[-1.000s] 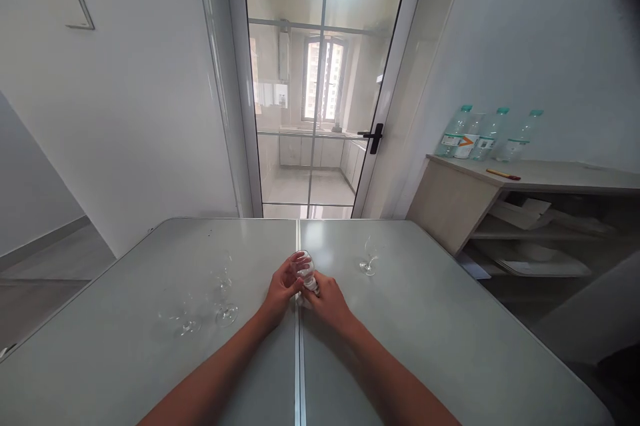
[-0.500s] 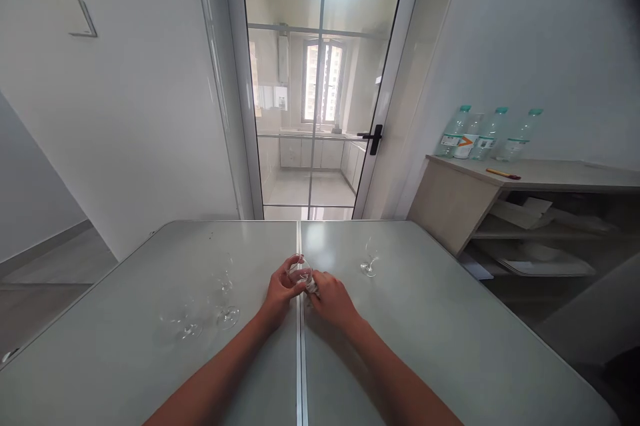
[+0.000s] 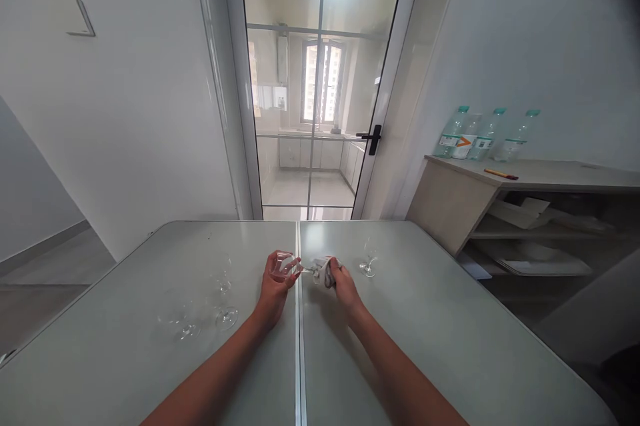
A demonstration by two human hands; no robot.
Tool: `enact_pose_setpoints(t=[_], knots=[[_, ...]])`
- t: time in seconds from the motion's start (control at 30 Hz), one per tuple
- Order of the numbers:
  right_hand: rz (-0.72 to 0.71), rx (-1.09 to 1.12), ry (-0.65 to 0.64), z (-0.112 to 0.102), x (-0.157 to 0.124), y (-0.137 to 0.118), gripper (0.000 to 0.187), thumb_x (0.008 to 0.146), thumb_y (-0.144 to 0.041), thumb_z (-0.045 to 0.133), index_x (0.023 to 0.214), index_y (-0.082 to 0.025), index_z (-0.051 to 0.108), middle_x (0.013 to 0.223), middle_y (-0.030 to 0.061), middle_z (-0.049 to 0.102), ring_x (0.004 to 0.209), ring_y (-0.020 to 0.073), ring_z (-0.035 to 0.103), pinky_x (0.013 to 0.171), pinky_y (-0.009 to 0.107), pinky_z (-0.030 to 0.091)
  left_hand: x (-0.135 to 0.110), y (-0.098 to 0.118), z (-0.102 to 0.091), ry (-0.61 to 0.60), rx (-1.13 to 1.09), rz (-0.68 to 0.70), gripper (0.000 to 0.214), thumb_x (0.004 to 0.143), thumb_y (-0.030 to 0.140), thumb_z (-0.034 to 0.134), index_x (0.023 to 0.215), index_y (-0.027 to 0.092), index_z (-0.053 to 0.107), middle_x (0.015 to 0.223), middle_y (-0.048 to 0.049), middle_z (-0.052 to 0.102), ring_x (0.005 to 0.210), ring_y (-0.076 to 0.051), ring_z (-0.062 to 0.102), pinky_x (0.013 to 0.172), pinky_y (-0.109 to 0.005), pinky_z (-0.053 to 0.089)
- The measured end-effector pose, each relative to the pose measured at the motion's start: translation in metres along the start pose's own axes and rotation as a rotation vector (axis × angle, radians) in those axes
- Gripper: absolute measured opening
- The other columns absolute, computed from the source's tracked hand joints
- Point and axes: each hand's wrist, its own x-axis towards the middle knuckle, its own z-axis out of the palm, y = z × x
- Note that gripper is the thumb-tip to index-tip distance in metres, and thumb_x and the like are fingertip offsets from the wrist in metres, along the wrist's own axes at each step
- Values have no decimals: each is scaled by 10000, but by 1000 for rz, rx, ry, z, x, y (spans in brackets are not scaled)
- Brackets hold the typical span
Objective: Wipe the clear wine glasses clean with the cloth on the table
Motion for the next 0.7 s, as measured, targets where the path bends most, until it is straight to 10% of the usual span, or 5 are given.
enact_pose_setpoints(t=[0.1,0.43,0.7], knots=[[71,-12,-125,8,-2,10,643,794,-758,594,1003,-160,702,841,70,704,713,188,617,643,283,485,-3,-1,2,-65,27,7,614,675,317,910,1185,284,569,1250,-51,568,1185,-305,633,974,-453,558],[33,-157,84,-11,6,15,494,681,-591,788,871,-138,732,791,58,716,716,207,617,615,278,455,-10,-2,9,-134,115,-36,603,641,196,916,1143,271,590,1248,-67,623,1174,-349,661,963,-470,560],[309,68,-315,-3,-5,1,464,791,-581,698,949,-145,724,802,87,717,696,224,680,653,361,560,-8,-1,6,-104,84,-12,622,665,250,909,1195,263,586,1296,-85,587,1161,-357,669,974,-496,565]])
